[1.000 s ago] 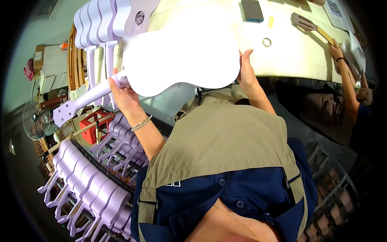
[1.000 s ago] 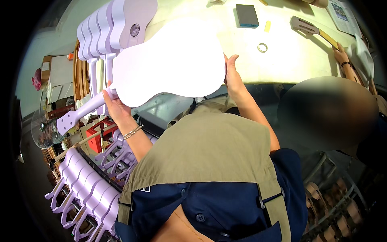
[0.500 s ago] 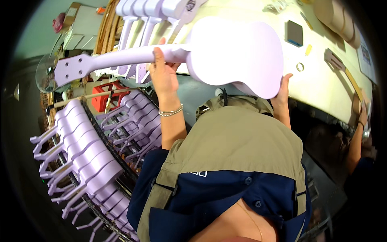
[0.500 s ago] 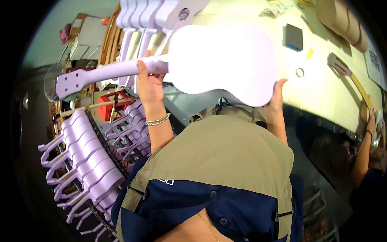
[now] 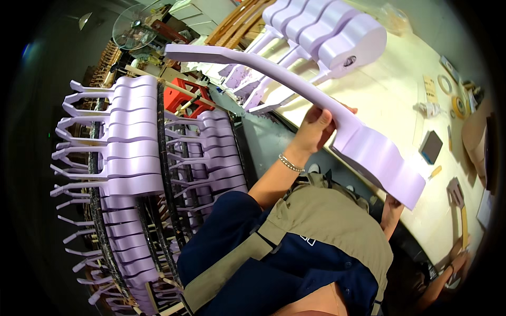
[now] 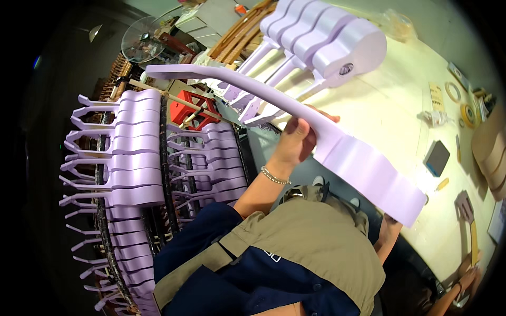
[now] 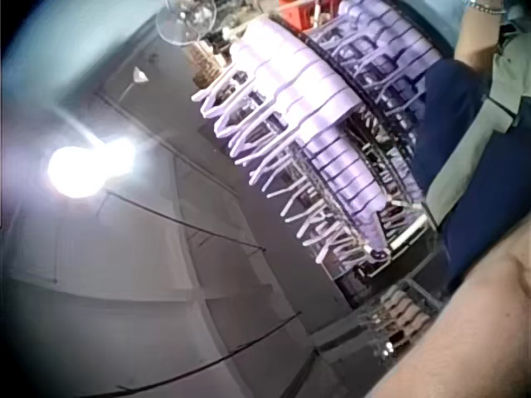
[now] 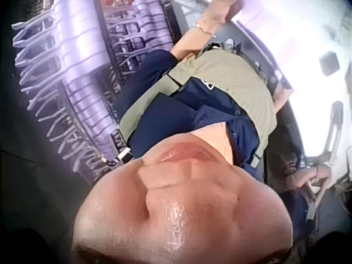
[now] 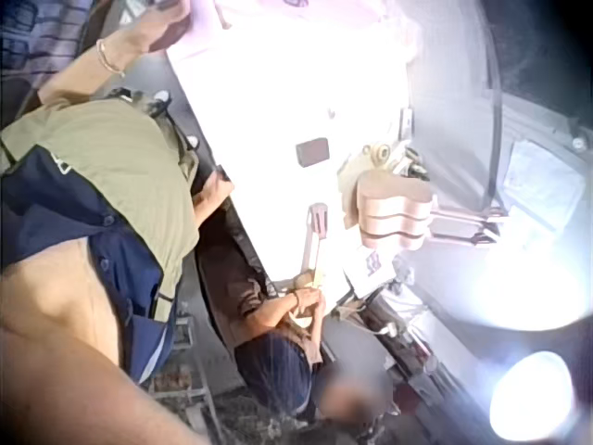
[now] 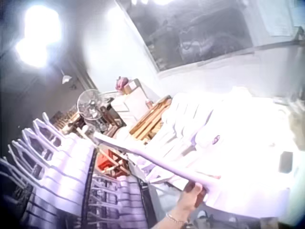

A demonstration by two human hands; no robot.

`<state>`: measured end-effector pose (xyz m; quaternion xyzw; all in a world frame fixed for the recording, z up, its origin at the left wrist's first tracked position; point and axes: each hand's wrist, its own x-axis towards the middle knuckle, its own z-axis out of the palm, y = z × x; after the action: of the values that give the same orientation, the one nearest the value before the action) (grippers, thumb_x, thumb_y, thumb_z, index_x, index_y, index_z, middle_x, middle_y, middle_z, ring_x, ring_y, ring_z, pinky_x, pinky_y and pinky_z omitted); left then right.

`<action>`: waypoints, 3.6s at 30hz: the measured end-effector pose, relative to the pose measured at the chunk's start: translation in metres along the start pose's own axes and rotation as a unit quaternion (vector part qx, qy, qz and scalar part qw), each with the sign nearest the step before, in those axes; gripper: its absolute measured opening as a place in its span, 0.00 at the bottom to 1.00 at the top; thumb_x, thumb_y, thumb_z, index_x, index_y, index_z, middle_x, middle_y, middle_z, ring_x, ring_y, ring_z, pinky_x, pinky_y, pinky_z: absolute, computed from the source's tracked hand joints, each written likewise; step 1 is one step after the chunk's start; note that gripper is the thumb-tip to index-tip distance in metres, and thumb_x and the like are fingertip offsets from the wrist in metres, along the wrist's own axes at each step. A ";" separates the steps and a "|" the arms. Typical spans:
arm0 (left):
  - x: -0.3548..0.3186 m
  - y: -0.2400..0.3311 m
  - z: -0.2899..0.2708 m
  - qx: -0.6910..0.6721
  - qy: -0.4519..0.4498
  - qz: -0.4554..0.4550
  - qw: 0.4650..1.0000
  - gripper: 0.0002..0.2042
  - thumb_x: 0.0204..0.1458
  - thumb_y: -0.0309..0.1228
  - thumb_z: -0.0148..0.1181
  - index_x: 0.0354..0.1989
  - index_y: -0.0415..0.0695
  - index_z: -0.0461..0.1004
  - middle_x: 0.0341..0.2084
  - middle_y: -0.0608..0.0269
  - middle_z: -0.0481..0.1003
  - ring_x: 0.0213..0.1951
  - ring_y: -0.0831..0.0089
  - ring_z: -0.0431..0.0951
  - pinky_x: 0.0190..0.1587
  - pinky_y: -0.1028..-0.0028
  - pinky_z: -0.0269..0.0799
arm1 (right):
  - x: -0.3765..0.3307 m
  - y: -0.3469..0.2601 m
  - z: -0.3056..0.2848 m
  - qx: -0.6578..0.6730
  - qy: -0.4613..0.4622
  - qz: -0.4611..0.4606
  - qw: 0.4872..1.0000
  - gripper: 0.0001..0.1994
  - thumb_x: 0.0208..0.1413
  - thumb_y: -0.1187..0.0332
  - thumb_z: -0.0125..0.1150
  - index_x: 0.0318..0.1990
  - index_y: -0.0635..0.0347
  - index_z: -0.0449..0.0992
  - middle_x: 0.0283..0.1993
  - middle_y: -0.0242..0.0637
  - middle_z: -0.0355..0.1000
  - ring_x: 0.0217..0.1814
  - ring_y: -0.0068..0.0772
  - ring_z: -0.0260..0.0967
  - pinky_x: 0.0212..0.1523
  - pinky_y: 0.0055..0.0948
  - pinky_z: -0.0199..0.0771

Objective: The person picks up light purple guitar body parts from a rack and places them on a workbench. They use a sanding block and a small knife to smooth the edges and surfaces of the guitar bodies. The person handles the parts one at a time, rotating them to access different areas before placing them back on the rack.

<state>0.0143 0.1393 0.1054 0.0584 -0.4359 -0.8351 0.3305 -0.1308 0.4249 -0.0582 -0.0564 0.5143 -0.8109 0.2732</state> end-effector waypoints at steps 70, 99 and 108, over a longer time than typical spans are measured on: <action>0.051 0.054 0.081 0.286 0.093 0.106 0.948 0.14 0.50 0.30 0.59 0.42 0.37 0.66 0.23 0.66 0.71 0.27 0.76 0.73 0.31 0.78 0.69 | 0.007 0.014 0.032 0.132 -0.193 0.382 0.894 0.44 0.48 0.30 0.29 0.57 0.65 0.58 0.51 0.51 0.66 0.38 0.38 0.73 0.40 0.32 0.74; 0.057 0.057 0.076 0.477 0.008 0.134 0.869 0.15 0.57 0.29 0.48 0.49 0.37 0.57 0.28 0.64 0.68 0.31 0.77 0.68 0.37 0.77 0.64 | 0.007 0.013 0.036 0.123 -0.158 0.391 0.899 0.42 0.51 0.32 0.27 0.55 0.66 0.60 0.46 0.49 0.70 0.36 0.34 0.73 0.31 0.24 0.75; 0.058 0.057 0.071 0.305 -0.017 0.068 0.950 0.18 0.56 0.33 0.51 0.51 0.36 0.59 0.33 0.64 0.69 0.37 0.76 0.71 0.44 0.76 0.65 | 0.006 0.018 0.035 0.118 -0.179 0.380 0.900 0.43 0.51 0.32 0.27 0.57 0.66 0.59 0.47 0.48 0.70 0.38 0.33 0.72 0.34 0.24 0.74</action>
<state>-0.0294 0.1299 0.2036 0.1118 -0.6781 -0.6389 0.3458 -0.1156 0.3879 -0.0583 0.0314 0.3397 -0.6763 0.6529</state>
